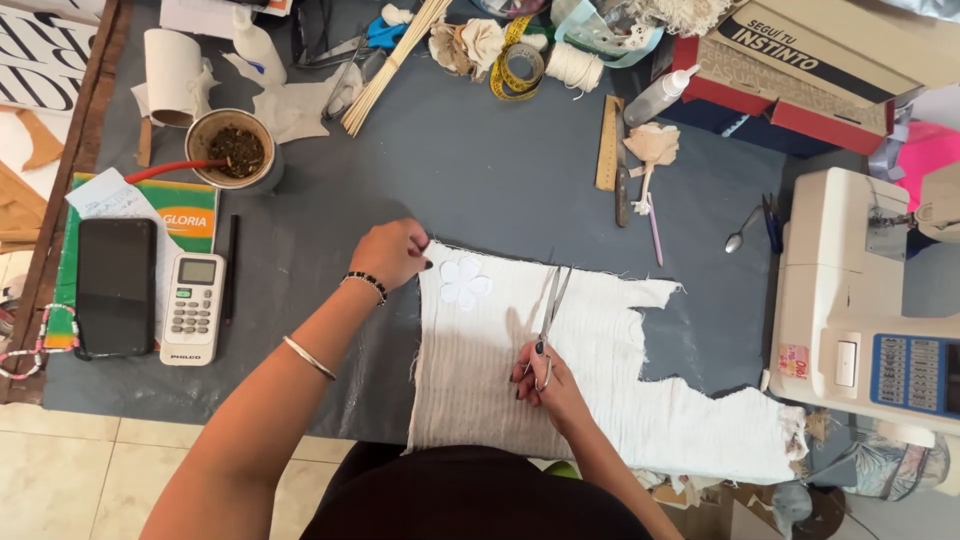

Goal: Cutting out a flower-shaped pattern from white fabric using scissors and a paper template

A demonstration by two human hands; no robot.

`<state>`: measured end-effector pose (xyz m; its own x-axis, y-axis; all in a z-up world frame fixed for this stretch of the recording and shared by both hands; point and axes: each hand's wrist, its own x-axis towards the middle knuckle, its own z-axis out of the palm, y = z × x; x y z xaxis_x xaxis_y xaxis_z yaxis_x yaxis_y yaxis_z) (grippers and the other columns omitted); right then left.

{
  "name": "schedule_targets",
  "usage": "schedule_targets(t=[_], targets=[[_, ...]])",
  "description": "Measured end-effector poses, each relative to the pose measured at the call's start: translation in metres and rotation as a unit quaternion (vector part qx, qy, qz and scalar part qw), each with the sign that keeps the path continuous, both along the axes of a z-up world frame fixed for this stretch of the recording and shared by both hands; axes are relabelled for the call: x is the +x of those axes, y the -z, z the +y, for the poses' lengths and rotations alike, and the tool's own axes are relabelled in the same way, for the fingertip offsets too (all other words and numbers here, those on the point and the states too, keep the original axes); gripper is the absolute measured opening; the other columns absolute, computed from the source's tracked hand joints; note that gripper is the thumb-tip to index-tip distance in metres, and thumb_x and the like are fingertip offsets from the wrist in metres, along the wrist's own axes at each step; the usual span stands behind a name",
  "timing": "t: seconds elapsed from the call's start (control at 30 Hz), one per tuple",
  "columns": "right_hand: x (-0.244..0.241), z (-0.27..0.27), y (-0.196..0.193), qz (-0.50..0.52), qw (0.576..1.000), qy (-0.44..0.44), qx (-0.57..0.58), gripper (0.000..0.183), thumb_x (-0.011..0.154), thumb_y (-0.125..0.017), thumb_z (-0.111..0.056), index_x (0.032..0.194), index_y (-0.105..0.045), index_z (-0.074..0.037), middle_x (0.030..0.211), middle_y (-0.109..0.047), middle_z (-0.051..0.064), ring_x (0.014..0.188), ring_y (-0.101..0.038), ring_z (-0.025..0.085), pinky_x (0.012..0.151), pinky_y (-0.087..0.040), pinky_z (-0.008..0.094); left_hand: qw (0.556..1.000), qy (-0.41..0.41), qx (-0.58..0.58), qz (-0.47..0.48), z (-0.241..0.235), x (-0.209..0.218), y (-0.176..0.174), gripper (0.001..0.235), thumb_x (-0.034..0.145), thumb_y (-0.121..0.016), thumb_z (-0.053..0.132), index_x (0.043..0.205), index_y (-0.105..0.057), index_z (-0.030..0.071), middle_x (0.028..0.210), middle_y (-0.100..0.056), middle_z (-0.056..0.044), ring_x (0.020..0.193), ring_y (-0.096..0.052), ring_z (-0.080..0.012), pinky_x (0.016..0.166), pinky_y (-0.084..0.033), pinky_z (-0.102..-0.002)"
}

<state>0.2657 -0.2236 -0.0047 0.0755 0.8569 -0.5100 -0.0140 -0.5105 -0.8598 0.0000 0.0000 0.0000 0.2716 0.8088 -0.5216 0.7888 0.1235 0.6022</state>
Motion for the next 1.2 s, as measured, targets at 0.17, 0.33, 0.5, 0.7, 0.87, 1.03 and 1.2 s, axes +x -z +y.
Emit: schedule_targets(t=[0.17,0.33,0.5,0.7,0.87,1.03,1.2], targets=[[0.0,0.001,0.001,-0.005,1.0,-0.003,-0.004,0.052,0.108,-0.041,-0.051,0.1,-0.058,-0.003,0.078,-0.065,0.019,0.055,-0.067,0.023,0.04,-0.043,0.025,0.996,0.024,0.084,0.008,-0.019,0.001,0.009,0.037,0.084,-0.074,0.021,0.121,-0.068,0.017,0.104,-0.078,-0.005,0.102,-0.074,-0.0291,0.089,-0.059,-0.044],[-0.001,0.001,0.0,-0.003,1.0,0.001,-0.015,0.053,0.107,-0.041,-0.053,0.1,-0.059,-0.004,0.076,-0.064,0.018,0.053,-0.065,0.021,0.04,-0.043,0.025,0.914,0.08,0.383,0.104,-0.051,0.019,0.028,0.032,0.085,-0.072,0.027,0.116,-0.068,0.021,0.095,-0.07,-0.004,0.087,-0.073,-0.0298,0.078,-0.059,-0.043],[0.01,0.002,0.01,-0.06,0.998,-0.016,0.032,0.04,0.107,-0.05,-0.041,0.096,-0.063,-0.005,0.074,-0.066,0.016,0.055,-0.063,0.022,0.047,-0.044,0.027,0.821,0.208,0.531,-0.022,-0.095,0.041,0.043,0.009,0.094,-0.067,0.02,0.101,-0.072,0.02,0.101,-0.064,-0.002,0.096,-0.062,-0.0212,0.083,-0.047,-0.034],[0.018,0.064,-0.039,-0.33,0.938,-0.041,0.098,0.037,0.092,-0.077,-0.022,0.127,-0.071,-0.012,0.088,-0.075,0.021,0.083,-0.073,0.037,0.076,-0.058,0.043,0.818,0.195,0.541,0.004,-0.1,0.036,0.053,0.018,0.099,-0.06,0.024,0.115,-0.07,0.022,0.112,-0.06,-0.003,0.106,-0.056,-0.0218,0.085,-0.044,-0.037],[0.024,0.112,0.01,-0.406,0.898,-0.063,0.157,0.039,0.087,-0.082,-0.025,0.124,-0.074,-0.018,0.09,-0.076,0.016,0.086,-0.074,0.037,0.076,-0.06,0.045,0.825,0.178,0.537,-0.004,-0.097,0.04,0.054,0.018,0.097,-0.062,0.026,0.113,-0.071,0.026,0.111,-0.062,-0.001,0.106,-0.058,-0.0214,0.086,-0.044,-0.037],[0.005,0.142,0.002,-0.428,0.896,-0.093,0.075,0.034,0.082,-0.083,-0.032,0.115,-0.076,-0.031,0.08,-0.075,0.005,0.09,-0.075,0.032,0.083,-0.06,0.046,0.843,0.141,0.519,0.021,-0.056,0.043,0.05,0.007,0.093,-0.067,0.034,0.097,-0.071,0.031,0.104,-0.064,0.005,0.102,-0.058,-0.0187,0.083,-0.043,-0.037],[0.01,0.153,0.02,-0.42,0.901,-0.105,0.039,0.021,0.077,-0.083,-0.032,0.096,-0.077,-0.029,0.074,-0.074,0.0,0.085,-0.075,0.029,0.078,-0.059,0.041,0.825,0.264,0.499,0.033,-0.047,0.037,0.092,0.018,0.078,-0.077,0.041,0.088,-0.07,0.028,0.092,-0.066,0.006,0.097,-0.062,-0.0194,0.086,-0.041,-0.04]])
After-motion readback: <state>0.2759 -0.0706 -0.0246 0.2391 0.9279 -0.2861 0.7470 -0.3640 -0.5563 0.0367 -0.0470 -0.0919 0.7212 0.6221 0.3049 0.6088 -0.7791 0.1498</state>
